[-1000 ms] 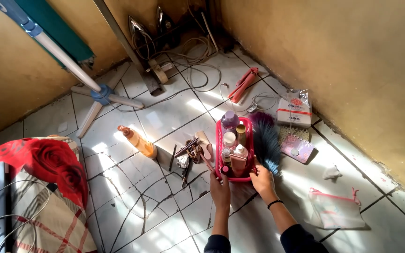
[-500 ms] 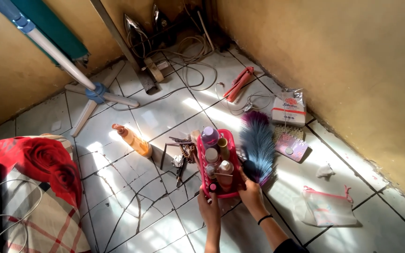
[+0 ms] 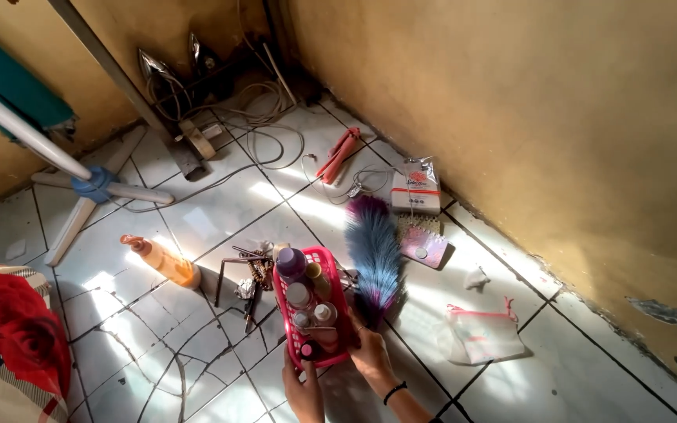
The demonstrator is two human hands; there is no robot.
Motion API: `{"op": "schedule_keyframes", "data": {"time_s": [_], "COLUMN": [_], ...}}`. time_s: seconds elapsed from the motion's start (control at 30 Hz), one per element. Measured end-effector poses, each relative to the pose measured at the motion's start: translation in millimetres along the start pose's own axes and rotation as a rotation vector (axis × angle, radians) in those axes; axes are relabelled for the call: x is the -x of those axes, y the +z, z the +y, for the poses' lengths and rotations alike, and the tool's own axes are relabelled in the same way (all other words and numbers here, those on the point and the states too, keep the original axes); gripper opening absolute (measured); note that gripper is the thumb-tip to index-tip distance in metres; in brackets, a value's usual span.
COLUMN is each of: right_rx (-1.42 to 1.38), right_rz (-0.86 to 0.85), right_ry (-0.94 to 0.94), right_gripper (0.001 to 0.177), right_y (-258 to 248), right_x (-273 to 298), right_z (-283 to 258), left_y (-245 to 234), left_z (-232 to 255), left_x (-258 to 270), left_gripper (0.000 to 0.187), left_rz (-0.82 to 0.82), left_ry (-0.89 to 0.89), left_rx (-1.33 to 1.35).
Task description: Organizing various makeup and skincare products from the floor onto a vanity table.
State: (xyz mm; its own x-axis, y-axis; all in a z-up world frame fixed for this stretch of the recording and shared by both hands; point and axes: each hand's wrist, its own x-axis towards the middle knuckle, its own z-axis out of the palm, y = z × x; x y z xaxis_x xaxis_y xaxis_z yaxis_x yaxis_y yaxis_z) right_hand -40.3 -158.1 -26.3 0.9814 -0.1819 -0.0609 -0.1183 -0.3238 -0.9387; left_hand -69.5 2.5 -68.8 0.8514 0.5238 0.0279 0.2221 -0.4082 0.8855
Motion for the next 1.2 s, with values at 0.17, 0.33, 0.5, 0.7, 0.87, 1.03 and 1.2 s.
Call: {"op": "schedule_keyframes", "data": {"time_s": [0.17,0.33,0.5,0.7,0.87,1.03,1.2], "right_rx": [0.036,-0.041,-0.244,0.104,0.649,0.965,0.797], "right_rz": [0.021,-0.009,-0.152,0.159,0.352,0.418,0.294], "right_ry": [-0.016,-0.046,-0.192,0.137,-0.199,-0.236,-0.037], "right_gripper": [0.078,0.08,0.043,0.037,0.049,0.083,0.096], "right_y": [3,-3,-23,-108,-154,-178,-175], "right_x": [-3,-5,-40,-79,-138,-172,-169], "right_z": [9,4,50,18,63,100,87], "left_y": [1,2,7,21,-6,-22,-13], "left_z": [-1,-7,-18,-61,-16,19,9], "left_x": [0,-4,-5,-18,-9,-2,1], "left_gripper": [0.061,0.061,0.062,0.063,0.069,0.063,0.057], "left_rz": [-0.021,-0.026,-0.033,-0.08,0.014,-0.005,0.036], "left_ry": [-0.011,-0.011,-0.023,0.019,0.356,0.398,0.463], "left_rx": [0.023,-0.001,0.078,0.161,-0.166,-0.241,-0.348]}}
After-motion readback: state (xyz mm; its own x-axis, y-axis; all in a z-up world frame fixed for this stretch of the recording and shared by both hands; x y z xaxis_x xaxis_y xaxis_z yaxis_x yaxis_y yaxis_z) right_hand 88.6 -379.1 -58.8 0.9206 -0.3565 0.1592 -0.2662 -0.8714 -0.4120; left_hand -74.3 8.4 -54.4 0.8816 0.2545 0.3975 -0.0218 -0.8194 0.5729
